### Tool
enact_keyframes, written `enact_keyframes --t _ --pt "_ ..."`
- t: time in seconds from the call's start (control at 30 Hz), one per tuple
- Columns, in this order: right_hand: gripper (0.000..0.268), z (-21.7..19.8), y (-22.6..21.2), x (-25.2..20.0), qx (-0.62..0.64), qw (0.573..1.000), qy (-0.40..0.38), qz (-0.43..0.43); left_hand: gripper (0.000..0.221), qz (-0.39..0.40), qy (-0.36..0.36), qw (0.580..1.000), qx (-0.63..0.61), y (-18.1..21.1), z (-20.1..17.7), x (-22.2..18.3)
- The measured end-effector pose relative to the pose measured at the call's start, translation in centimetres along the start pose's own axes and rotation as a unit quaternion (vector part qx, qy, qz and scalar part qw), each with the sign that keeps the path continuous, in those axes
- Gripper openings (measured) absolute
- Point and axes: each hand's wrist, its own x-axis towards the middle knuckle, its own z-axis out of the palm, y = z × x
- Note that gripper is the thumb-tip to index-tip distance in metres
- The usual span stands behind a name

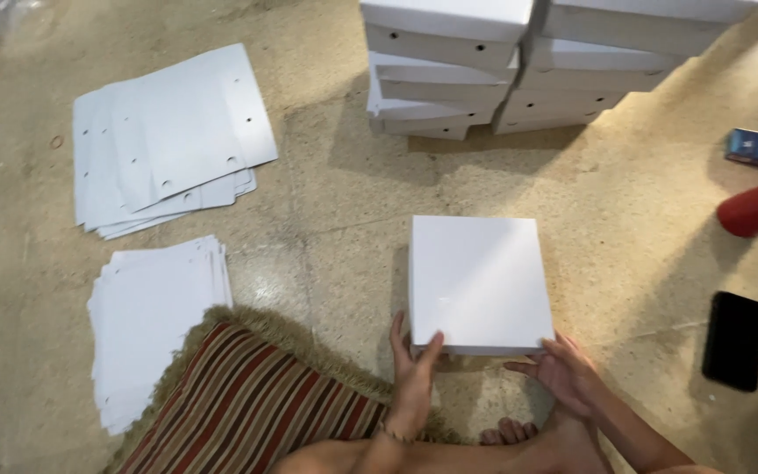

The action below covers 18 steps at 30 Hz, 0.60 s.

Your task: Assembling cardboard boxes from flat templates by folding and tucking flaps

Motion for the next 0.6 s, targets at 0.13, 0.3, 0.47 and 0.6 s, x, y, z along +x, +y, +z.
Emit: enact_keyframes --t 0.13,0.3,0.47,0.6 --pt "0.065 2.0 -0.1 0.0 -0.046 0.992 0.099 0.057 0.095 -0.024 0.03 0.993 -0.11 -0.3 1.2 -1.4" --pt "0.064 -0.4 0.7 0.2 0.01 0.977 -0.214 0.006 0.108 -0.097 0.157 0.981 0.052 3.4 0.7 -0.7" --pt "0.063 -1.9 0.5 0.4 0.028 0.974 -0.224 0.001 0.082 0.129 0.236 0.947 -0.178 7.3 -2.0 1.2" --pt "0.058 -0.7 0.5 -0.1 0.02 0.982 -0.185 0.027 0.09 0.154 0.304 0.905 -0.254 10.5 -3.3 4.1"
